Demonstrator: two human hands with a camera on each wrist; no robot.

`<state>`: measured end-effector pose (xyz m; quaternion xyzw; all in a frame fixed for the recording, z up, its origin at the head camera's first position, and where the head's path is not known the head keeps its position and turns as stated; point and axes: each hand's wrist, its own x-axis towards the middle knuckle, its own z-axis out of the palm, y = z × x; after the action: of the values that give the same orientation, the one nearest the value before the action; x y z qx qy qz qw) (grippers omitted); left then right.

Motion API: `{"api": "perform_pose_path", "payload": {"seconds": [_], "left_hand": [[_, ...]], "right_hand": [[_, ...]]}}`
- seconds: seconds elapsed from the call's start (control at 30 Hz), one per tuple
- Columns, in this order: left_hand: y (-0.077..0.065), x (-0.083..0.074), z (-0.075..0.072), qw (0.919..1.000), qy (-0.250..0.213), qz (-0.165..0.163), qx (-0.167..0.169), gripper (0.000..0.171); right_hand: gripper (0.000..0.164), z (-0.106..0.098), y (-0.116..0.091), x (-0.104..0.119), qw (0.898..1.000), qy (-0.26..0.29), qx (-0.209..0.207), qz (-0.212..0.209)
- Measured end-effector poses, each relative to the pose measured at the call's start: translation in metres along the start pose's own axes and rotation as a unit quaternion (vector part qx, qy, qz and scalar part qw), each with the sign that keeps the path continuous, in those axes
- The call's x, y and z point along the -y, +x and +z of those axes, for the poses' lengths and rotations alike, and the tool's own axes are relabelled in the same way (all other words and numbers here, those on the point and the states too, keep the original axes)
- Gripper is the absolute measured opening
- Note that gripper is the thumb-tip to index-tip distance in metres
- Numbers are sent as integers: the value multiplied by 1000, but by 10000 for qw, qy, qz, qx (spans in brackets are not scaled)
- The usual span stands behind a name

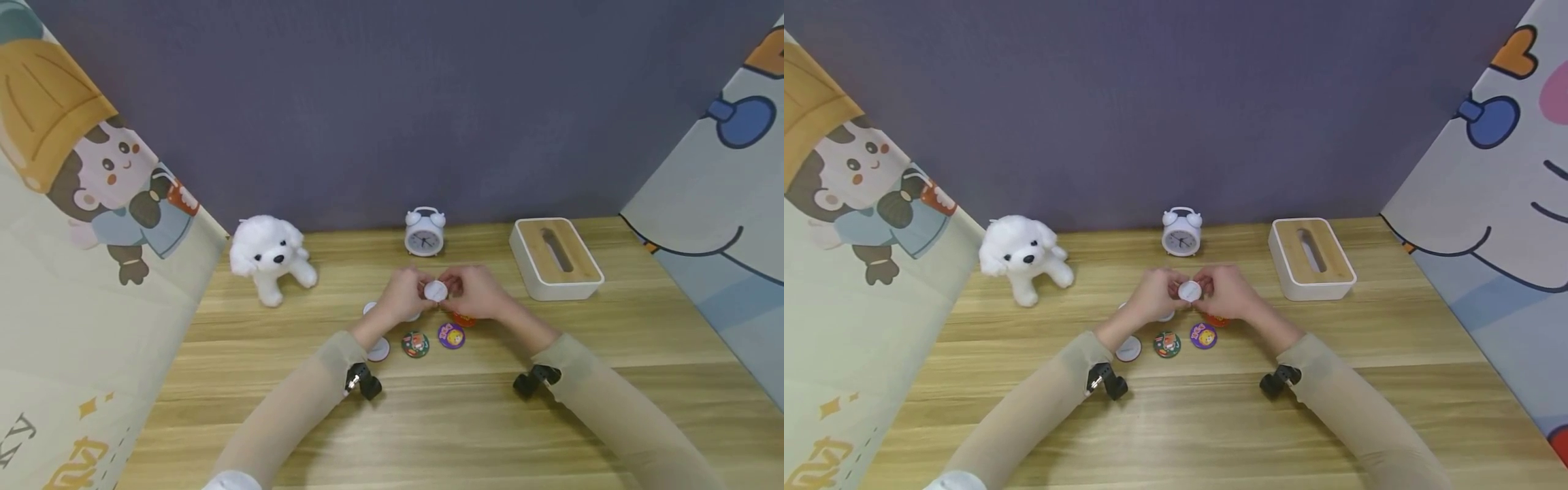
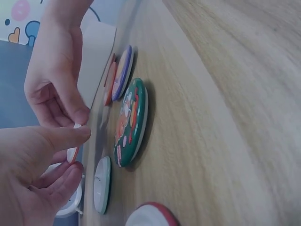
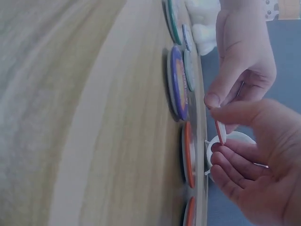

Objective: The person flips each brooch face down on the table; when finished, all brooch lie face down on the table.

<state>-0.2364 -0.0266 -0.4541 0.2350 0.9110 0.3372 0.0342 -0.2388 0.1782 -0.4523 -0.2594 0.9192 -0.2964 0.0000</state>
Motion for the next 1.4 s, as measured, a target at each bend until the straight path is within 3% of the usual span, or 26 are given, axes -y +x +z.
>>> {"api": "perform_pose_path", "payload": {"seconds": [0.27, 0.53, 0.87, 1.07, 1.2, 1.4], "left_hand": [[4, 5, 2, 9996, 185, 162, 117, 34], [4, 5, 4, 9975, 496, 512, 5, 24], [7, 6, 8, 9954, 780, 558, 41, 20], [8, 5, 1, 9963, 781, 345, 99, 37], [1, 8, -8, 9980, 558, 272, 129, 46], [-17, 11, -25, 9959, 569, 698, 73, 45]], "right_hand": [[34, 3, 0, 0, 9998, -171, 124, 28], [34, 3, -1, -1, 9996, -290, 37, -23], [33, 8, -1, -1, 9985, -549, -85, -19], [41, 7, -1, 1, 9968, -763, -213, -82], [36, 2, -5, 9, 9973, -710, -173, -48], [26, -6, -16, 23, 9982, -540, 24, -255]]}}
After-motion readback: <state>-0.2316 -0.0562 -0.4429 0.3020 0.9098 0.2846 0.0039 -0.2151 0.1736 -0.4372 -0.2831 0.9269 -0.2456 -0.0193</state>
